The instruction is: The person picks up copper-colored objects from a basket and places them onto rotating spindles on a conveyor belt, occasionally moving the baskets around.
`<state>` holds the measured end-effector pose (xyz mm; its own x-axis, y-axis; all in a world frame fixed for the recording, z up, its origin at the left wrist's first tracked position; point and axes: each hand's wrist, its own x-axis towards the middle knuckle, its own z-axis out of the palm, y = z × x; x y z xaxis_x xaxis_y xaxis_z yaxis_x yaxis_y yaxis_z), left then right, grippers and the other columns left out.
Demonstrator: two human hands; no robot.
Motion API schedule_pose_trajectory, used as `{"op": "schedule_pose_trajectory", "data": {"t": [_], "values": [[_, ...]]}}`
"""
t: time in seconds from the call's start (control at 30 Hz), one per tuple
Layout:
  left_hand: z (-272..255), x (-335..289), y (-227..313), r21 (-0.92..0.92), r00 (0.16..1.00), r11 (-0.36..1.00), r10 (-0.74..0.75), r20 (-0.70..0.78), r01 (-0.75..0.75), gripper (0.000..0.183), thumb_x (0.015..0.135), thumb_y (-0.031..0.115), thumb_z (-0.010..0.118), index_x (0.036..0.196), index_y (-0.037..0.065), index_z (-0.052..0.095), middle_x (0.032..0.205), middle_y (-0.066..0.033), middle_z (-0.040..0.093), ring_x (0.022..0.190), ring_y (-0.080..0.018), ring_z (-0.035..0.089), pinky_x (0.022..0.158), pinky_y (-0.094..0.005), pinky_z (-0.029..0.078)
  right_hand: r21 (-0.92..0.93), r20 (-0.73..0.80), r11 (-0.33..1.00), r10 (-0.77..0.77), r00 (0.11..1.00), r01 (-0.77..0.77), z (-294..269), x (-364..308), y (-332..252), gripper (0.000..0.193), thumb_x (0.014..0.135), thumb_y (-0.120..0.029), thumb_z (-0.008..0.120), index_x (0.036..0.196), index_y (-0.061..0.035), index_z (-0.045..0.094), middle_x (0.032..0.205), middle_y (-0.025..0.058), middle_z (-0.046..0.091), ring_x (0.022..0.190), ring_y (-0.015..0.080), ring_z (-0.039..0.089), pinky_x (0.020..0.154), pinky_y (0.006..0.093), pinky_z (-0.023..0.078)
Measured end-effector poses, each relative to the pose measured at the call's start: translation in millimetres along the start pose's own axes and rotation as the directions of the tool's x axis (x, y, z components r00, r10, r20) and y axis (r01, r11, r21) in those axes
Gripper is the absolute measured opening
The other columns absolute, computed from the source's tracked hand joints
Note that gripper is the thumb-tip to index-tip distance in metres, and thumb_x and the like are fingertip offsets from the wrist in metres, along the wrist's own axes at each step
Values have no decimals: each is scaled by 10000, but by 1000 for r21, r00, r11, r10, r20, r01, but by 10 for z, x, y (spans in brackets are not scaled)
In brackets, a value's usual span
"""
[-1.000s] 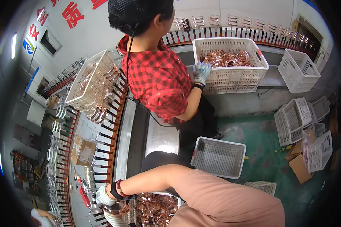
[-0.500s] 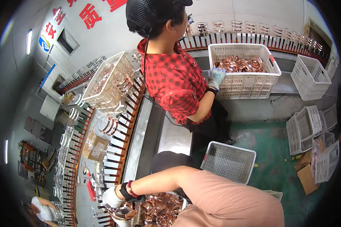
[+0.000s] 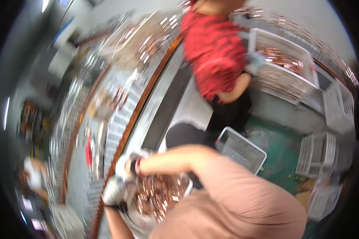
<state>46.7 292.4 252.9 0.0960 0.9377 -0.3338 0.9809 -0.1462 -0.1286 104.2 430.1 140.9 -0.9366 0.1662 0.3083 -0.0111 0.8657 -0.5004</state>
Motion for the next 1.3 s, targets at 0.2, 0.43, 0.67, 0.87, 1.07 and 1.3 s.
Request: {"op": "schedule_pose_trajectory", "data": {"t": [0.2,0.43,0.67,0.87,1.07,1.3], "values": [[-477,603,-283,-907,883,372,-469,2,200,495,1022,406,504,1311,12,584,987,17,643,866,-89,585,764,-278,500,-181,420,983,108,901,-34,-299,-609,478,257,825,-252,677,990,-79,772,1002,177,742,934,349,716,819,440,566],[-329,1290,-581,-914,790,-273,-608,-77,-300,408,1007,313,587,1275,7,589,1201,-127,684,1072,-266,667,948,-436,538,-108,667,988,-11,745,112,187,-654,300,357,953,-312,576,1098,-30,741,1126,189,721,1046,356,698,918,440,544],[-985,1846,-1125,-438,576,891,-420,-701,117,303,890,285,600,873,12,730,861,-149,709,774,-228,666,691,-380,514,-266,557,964,171,812,-21,298,-326,795,331,942,-211,553,1145,-5,714,1200,220,683,1103,392,669,946,443,529],[-853,2066,-1592,-772,928,605,-368,-56,194,313,924,344,636,977,58,751,885,-80,714,702,-188,613,630,-362,467,-259,651,965,150,744,32,317,-44,662,279,905,-181,581,1045,-11,751,1056,212,721,951,371,709,816,428,567],[-611,1720,-1601,-650,818,600,-572,59,466,330,900,306,587,924,15,742,883,-180,726,784,-332,668,695,-418,495,169,720,986,-136,681,18,464,-261,-101,251,823,-269,646,811,-74,804,781,173,740,738,291,710,749,385,556],[-694,1416,-773,-494,537,627,-776,-330,602,334,873,269,535,969,26,742,1011,-254,701,1000,-407,674,868,-459,512,362,734,758,127,667,-543,843,-303,-29,918,826,-436,764,1494,59,374,1425,267,529,1274,352,556,1058,404,465]]}}
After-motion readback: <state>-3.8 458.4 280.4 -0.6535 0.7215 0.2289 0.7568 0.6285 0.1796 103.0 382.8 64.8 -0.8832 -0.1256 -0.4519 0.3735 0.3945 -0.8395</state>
